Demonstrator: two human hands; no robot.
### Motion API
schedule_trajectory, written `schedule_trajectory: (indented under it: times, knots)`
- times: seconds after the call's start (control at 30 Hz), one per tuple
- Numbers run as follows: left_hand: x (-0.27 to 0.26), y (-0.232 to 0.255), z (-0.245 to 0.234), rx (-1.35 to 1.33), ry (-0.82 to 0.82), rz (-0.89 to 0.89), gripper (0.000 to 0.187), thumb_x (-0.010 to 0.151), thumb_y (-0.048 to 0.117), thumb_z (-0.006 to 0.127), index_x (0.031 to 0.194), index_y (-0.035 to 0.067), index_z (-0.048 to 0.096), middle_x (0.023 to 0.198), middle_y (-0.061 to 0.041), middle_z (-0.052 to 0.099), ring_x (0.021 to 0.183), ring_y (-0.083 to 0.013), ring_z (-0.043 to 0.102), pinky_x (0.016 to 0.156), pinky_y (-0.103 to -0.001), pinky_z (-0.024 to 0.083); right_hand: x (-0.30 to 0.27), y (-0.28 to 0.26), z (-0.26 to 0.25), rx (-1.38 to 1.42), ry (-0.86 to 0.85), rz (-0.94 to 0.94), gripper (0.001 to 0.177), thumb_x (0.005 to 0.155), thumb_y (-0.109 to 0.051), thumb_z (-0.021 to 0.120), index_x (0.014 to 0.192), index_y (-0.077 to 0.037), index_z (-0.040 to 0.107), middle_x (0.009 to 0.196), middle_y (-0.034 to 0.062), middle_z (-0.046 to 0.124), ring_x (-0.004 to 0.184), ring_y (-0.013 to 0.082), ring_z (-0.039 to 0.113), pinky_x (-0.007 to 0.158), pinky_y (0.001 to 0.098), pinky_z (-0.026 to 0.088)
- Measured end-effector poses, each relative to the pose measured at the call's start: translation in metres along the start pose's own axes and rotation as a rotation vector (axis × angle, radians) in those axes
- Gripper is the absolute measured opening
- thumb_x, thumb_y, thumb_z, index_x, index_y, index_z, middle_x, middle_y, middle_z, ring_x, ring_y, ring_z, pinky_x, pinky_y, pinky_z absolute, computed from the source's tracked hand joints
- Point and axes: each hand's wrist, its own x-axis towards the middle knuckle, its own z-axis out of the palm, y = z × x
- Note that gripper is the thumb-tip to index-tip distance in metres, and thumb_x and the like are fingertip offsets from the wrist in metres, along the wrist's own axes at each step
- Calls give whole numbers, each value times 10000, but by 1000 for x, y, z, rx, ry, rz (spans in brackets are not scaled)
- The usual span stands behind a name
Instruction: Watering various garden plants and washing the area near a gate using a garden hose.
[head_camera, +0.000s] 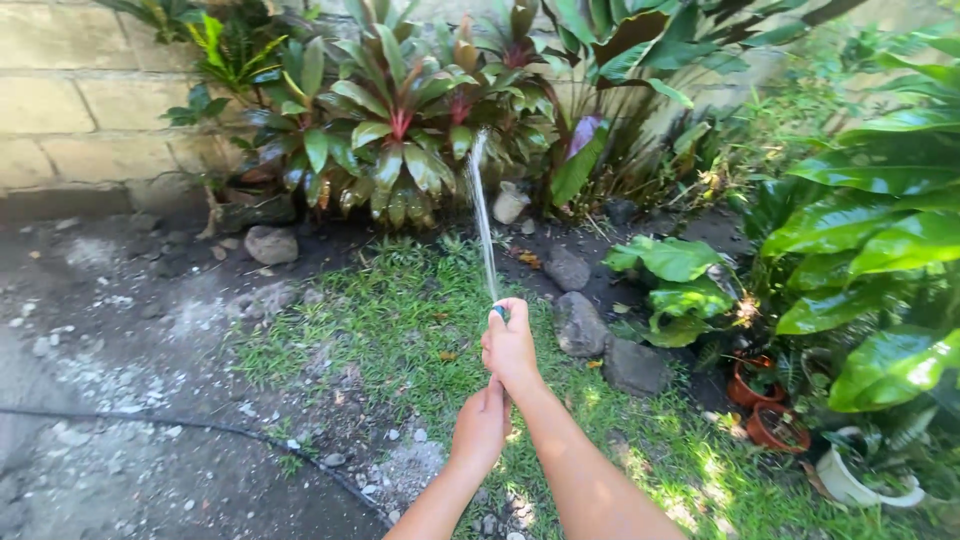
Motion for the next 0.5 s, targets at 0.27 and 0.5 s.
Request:
schedule_trajectory:
  times: [0.27, 0.5]
  knots:
    - [12, 15, -53, 145, 22, 66, 601, 1058, 516, 357, 707, 79, 574, 558, -21, 557, 515, -168, 555, 540, -363, 442, 17, 14, 48, 109, -23, 0, 165, 1038, -165, 503, 1171, -209, 416, 598, 3, 419, 416, 91, 345, 344, 276, 246]
    - [35, 43, -137, 115, -32, 160, 553, 1062, 483, 331, 739, 89, 547, 548, -24, 496, 479, -175, 510, 500, -366, 409, 30, 9, 138, 61, 61, -22, 141, 1036, -177, 496, 1147, -195, 411, 590, 2, 432, 418, 107, 367, 344, 287, 265]
